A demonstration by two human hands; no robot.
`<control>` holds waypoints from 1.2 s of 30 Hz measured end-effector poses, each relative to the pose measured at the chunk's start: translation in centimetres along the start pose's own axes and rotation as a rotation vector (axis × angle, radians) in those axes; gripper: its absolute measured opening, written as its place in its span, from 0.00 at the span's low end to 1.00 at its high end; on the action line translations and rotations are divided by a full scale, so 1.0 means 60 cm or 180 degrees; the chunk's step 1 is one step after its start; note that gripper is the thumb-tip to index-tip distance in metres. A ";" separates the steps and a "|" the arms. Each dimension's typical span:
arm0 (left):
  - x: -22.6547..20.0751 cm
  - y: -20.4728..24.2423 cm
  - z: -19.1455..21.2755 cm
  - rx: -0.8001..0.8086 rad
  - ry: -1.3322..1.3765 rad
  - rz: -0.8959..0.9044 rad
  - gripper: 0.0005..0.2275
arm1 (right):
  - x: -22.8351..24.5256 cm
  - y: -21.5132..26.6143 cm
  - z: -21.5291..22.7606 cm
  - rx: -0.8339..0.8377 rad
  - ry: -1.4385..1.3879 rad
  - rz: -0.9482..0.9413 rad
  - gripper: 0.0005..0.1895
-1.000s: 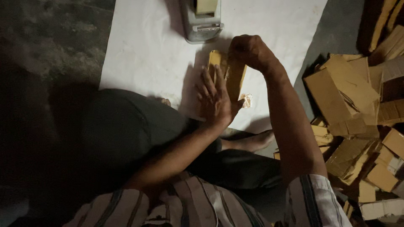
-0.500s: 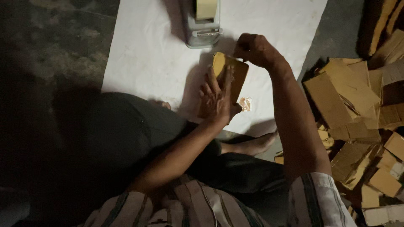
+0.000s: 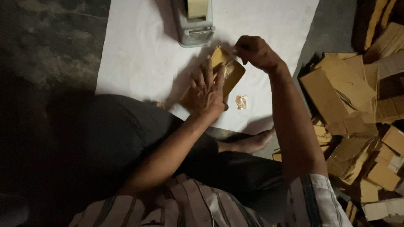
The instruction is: The person sits on the floor and repeatedly folds small cardboard boxes, then uses a tape dispenser to apply clear packing tape across the seams. The person handles multiple boxes one at a time, sealing each before setting it aside.
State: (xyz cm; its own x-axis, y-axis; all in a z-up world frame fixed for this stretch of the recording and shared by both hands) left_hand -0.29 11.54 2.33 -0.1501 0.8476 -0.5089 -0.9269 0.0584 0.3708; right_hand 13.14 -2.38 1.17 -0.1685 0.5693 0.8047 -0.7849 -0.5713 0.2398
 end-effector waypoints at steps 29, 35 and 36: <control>-0.001 -0.020 -0.024 0.0423 -0.0634 -0.0122 0.62 | -0.013 0.086 0.024 -0.2252 0.1068 0.0269 0.06; 0.007 -0.025 -0.037 0.0499 -0.0601 -0.0110 0.60 | 0.012 0.108 -0.055 -0.1322 0.0326 0.0183 0.18; 0.009 -0.026 -0.033 0.0371 -0.0568 -0.0201 0.61 | 0.010 0.105 -0.063 -0.1280 0.0121 0.0101 0.18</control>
State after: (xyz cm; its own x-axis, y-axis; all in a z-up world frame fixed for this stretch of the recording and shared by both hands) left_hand 0.40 10.87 -0.04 -0.0202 0.9197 -0.3921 -0.8850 0.1660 0.4351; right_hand 5.83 -3.40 1.11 -0.2125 0.5808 0.7858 -0.9484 -0.3164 -0.0226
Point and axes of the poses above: each hand's wrist, its own y-axis away from the middle knuckle, its own z-axis out of the back of the hand, x = y × z, the point moved 8 cm from there along -y, towards the middle knuckle, and after that the axes turned 6 degrees about z, right-handed, at the moved point
